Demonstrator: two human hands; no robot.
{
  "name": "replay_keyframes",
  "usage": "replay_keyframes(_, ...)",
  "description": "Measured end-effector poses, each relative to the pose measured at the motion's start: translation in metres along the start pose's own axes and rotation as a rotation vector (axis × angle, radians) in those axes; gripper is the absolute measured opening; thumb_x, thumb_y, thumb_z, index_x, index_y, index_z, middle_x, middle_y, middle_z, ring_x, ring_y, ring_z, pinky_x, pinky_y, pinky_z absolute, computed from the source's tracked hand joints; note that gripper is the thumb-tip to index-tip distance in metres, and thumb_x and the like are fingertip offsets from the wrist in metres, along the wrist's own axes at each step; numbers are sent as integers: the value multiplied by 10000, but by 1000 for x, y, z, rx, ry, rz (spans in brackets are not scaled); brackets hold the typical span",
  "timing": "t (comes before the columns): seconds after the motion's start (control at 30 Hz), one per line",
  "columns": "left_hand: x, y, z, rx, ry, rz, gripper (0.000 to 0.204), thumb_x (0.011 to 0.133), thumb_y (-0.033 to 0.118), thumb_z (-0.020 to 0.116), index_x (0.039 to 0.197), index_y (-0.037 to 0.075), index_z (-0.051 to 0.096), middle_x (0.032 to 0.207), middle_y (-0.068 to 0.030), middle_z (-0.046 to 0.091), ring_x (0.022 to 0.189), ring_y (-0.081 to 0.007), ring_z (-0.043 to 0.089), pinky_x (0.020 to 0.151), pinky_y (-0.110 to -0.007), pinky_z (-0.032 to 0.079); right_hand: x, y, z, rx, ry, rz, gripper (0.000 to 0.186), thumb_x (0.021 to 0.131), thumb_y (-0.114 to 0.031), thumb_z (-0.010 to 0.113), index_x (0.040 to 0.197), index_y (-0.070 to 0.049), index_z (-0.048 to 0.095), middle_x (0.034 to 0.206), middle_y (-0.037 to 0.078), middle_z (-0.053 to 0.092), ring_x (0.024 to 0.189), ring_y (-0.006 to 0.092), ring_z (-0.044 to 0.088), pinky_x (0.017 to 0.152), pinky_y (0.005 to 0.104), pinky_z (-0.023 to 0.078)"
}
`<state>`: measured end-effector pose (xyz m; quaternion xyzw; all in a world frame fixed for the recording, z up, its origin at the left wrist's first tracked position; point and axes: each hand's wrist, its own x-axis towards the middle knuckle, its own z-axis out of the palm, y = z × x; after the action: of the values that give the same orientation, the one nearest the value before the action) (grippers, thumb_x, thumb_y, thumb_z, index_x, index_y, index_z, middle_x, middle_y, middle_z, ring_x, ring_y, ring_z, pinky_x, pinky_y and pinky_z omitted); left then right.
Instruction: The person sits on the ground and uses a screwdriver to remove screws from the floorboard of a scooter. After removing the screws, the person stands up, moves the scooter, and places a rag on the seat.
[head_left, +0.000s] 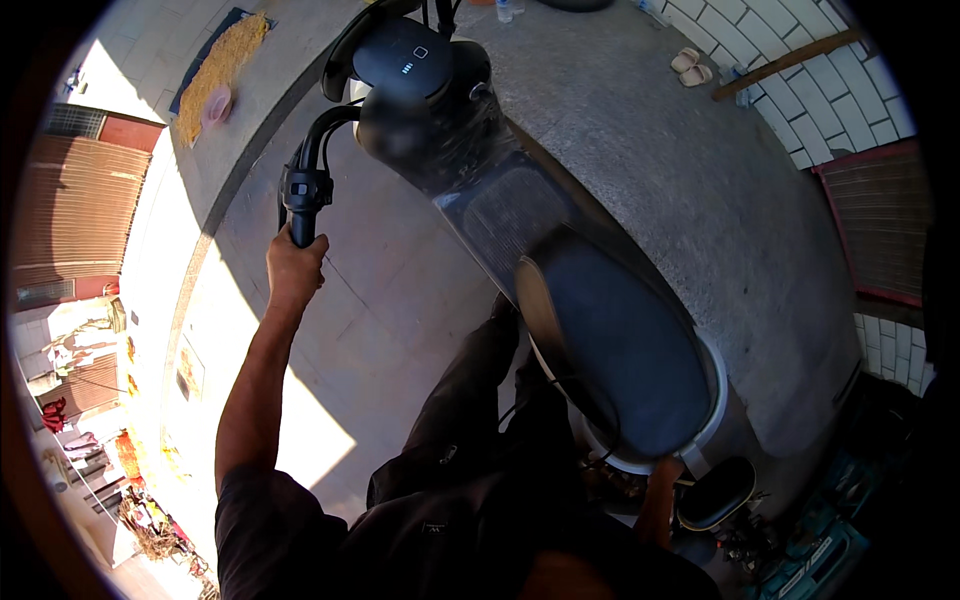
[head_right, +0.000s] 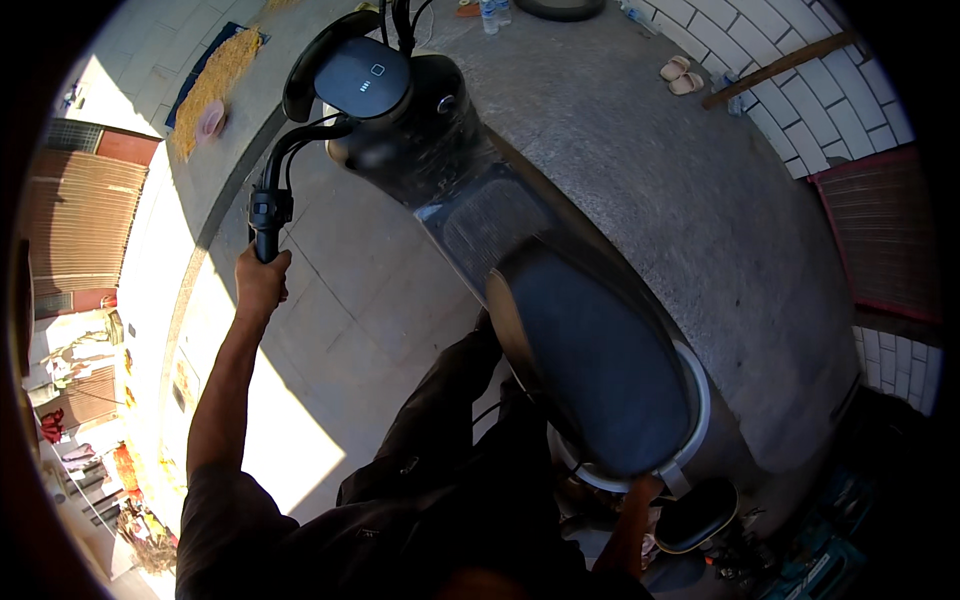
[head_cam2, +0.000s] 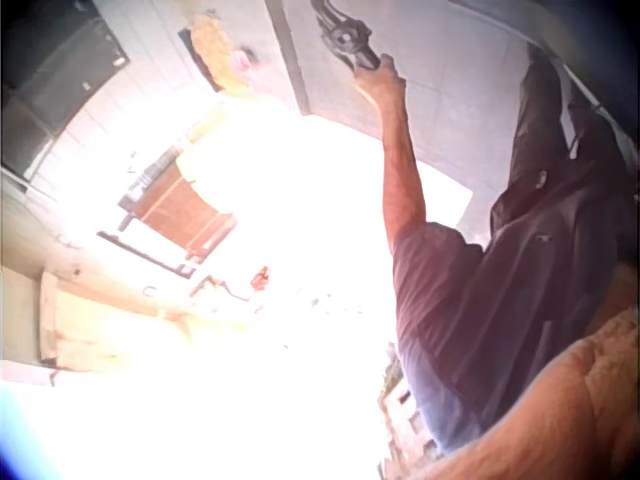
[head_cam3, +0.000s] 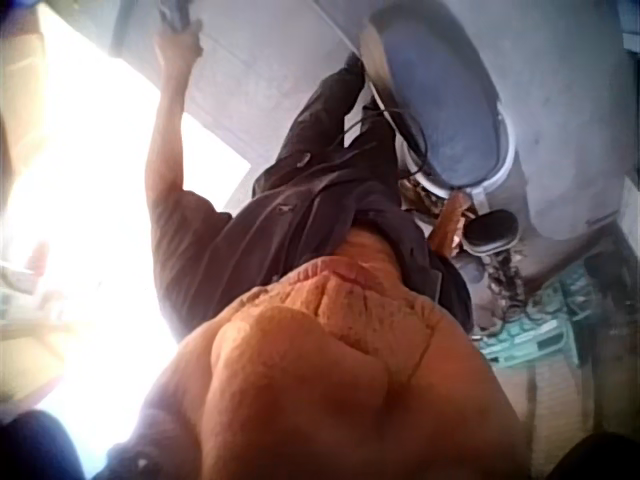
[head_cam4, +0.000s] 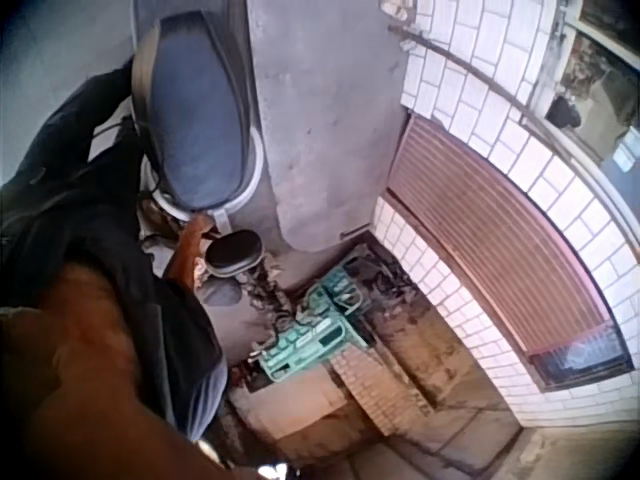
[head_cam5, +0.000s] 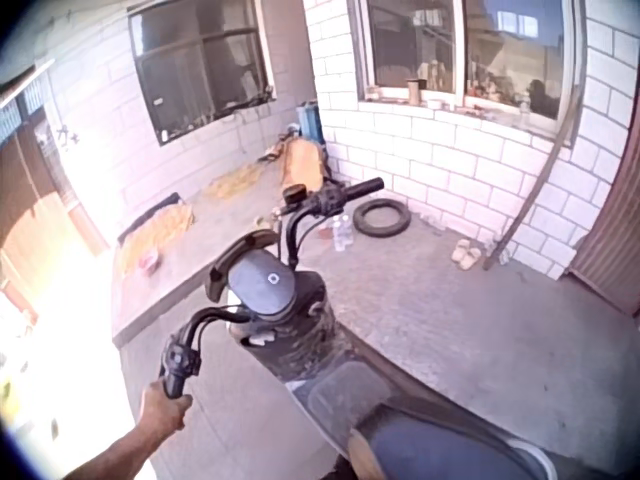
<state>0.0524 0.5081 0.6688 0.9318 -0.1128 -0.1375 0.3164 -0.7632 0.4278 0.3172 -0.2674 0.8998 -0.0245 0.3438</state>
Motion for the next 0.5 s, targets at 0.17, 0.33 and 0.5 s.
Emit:
replay_keyframes(0.17,2,-11,20,-83,-25,-36,219,876,138,713,913,21,531,557,-35,519,388,-152,519,370,-321,422,42,23,-21,331,-21,50,673,956,-347,717,1465,25,480,1430,190,568,1221,336,566,994,495,450)
replay_keyframes(0.33,-3,3,2,-43,5,-101,244,870,159,725,969,-13,582,639,-57,568,437,-169,559,428,-324,481,-9,-10,5,263,34,235,644,993,-402,620,1452,31,493,1398,160,583,1161,294,574,937,464,474)
replay_keyframes(0.5,9,-4,15,-112,-3,-114,188,897,113,709,930,18,550,573,-20,508,401,-133,501,389,-298,412,-43,-34,-1,275,132,322,681,983,-475,582,1403,59,537,1350,152,604,1054,239,600,835,420,517)
